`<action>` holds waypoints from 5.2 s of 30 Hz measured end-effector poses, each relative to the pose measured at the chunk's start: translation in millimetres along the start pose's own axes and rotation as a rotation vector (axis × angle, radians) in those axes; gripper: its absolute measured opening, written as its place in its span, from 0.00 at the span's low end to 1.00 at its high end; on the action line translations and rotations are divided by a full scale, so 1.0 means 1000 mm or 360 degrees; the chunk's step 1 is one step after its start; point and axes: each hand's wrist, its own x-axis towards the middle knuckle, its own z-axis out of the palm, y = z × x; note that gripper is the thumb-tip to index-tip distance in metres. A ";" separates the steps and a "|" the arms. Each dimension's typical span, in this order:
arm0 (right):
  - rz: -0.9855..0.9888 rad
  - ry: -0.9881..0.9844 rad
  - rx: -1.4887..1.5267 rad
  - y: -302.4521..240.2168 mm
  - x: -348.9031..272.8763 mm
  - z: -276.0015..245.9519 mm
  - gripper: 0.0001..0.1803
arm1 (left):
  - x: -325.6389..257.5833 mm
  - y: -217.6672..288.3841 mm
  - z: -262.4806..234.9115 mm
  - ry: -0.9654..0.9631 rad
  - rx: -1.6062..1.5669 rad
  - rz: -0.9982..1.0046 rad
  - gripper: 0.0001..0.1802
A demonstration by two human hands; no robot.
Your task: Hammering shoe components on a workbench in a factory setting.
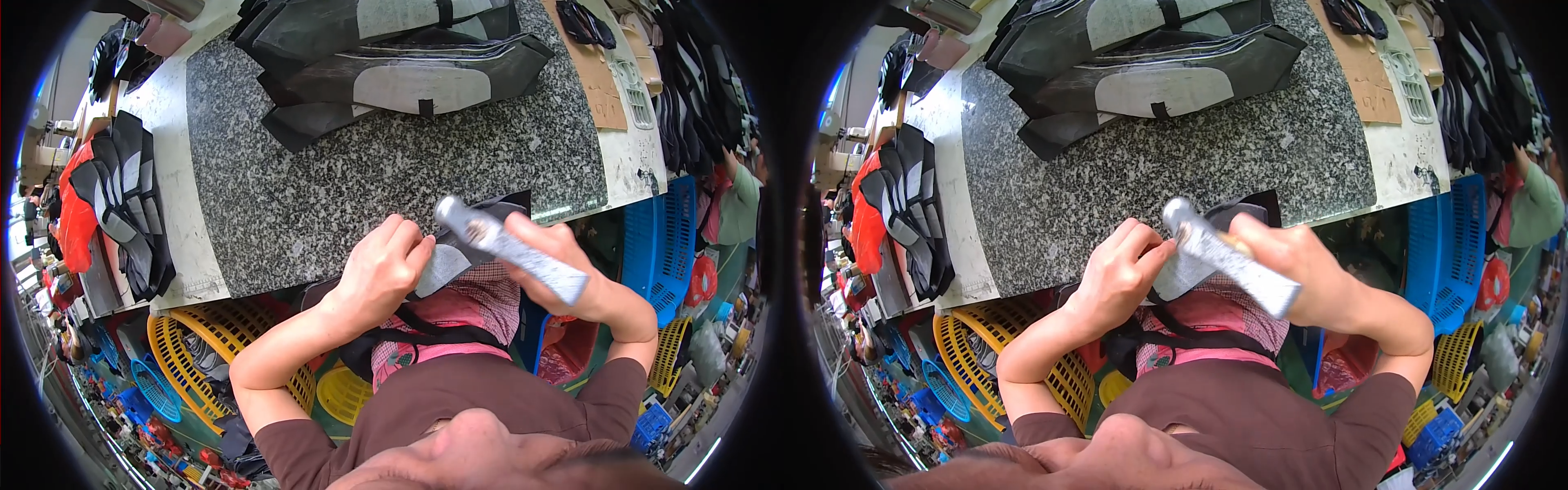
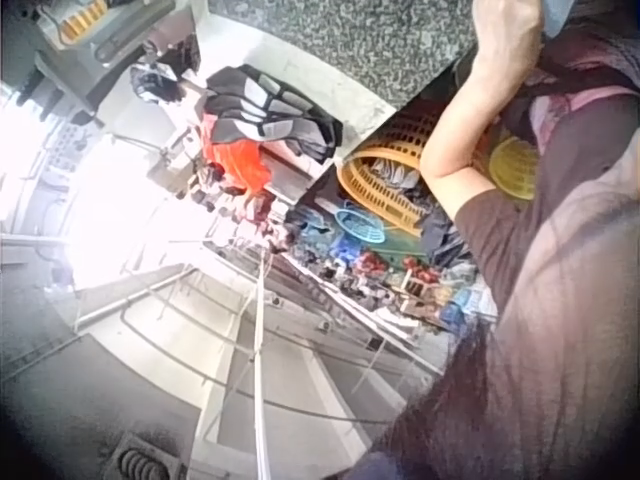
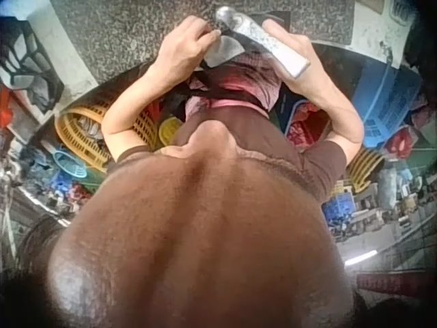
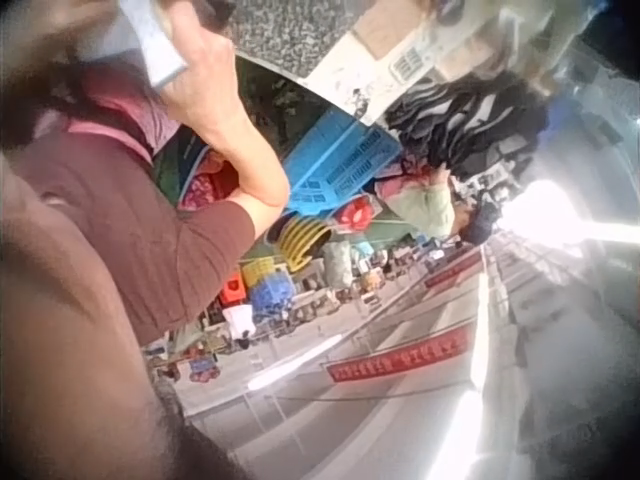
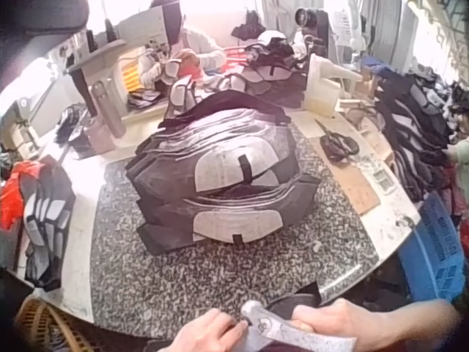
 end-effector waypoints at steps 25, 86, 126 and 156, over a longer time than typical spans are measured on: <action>0.0165 0.0365 -0.0208 0.021 -0.015 -0.047 0.08 | 0.054 0.006 0.013 -0.0020 -0.0021 0.0041 0.22; 0.0146 0.0393 -0.0146 0.009 0.002 -0.005 0.08 | -0.003 0.000 0.019 0.0236 0.0060 0.0009 0.15; 0.0212 -0.0060 -0.0261 0.015 -0.002 0.012 0.11 | 0.001 -0.012 0.010 0.0296 -0.0133 -0.0058 0.16; -0.0003 -0.0009 -0.0133 -0.001 0.010 0.018 0.12 | -0.038 0.005 0.024 0.0700 0.0013 -0.0476 0.08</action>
